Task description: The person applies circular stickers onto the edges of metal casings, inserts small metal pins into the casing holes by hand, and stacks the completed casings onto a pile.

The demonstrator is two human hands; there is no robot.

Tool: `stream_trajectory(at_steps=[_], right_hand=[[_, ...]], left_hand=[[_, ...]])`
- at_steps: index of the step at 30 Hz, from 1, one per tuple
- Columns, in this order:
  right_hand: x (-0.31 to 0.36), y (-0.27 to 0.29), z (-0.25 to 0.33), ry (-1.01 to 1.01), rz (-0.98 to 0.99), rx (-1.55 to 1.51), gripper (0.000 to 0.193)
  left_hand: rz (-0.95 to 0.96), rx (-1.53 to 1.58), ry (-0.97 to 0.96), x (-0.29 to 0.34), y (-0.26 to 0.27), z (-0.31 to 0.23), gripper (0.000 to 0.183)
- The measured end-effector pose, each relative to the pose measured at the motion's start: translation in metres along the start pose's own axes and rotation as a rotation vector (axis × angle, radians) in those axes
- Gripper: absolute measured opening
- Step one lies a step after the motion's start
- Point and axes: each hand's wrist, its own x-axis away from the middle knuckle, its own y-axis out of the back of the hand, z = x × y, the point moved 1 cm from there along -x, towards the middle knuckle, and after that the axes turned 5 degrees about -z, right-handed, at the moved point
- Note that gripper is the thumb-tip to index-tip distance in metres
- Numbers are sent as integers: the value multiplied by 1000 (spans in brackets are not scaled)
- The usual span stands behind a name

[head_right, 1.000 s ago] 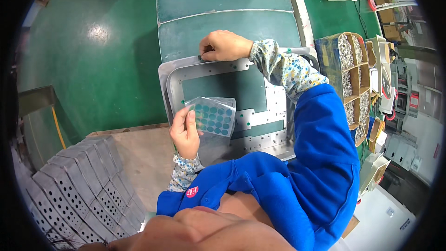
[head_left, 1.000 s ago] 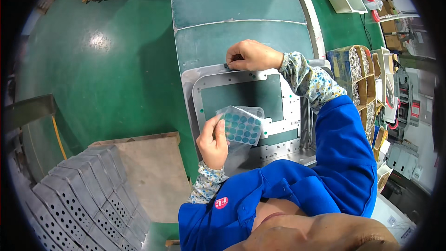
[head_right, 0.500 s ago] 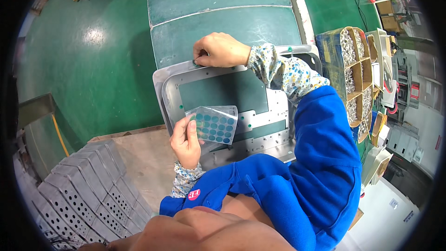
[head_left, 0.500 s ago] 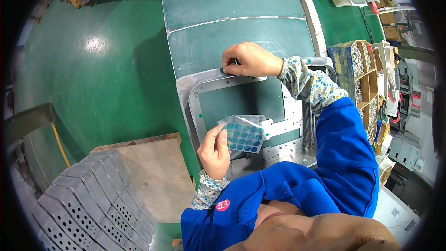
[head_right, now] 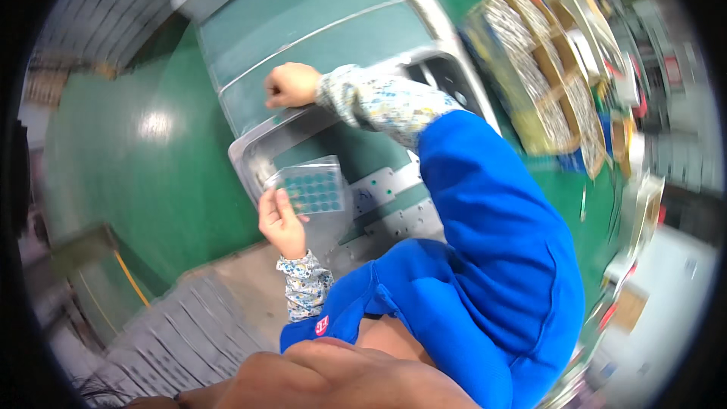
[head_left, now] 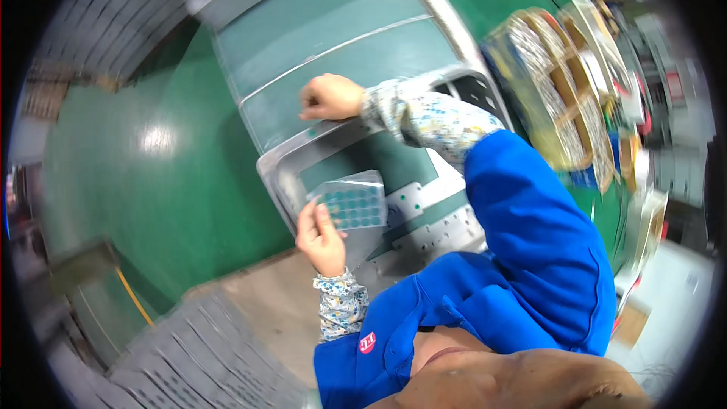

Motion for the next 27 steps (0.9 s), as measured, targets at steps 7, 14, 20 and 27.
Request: stream_trajectory(at_steps=[7, 14, 20, 27], right_hand=[[224, 57, 77, 24, -141, -682, 32], [551, 106, -35, -1119, -1345, -505, 27], [589, 81, -112, -1197, -1424, 90, 29], [619, 96, -83, -1123, -1447, -653, 26]], left_hand=[[206, -178, -443, 55, -39, -40, 25], [851, -117, -579, 121, -154, -58, 35], [1504, -347, -1039, 203, -290, -37, 39], [1923, -1005, -986, 236, -344, 70, 57]])
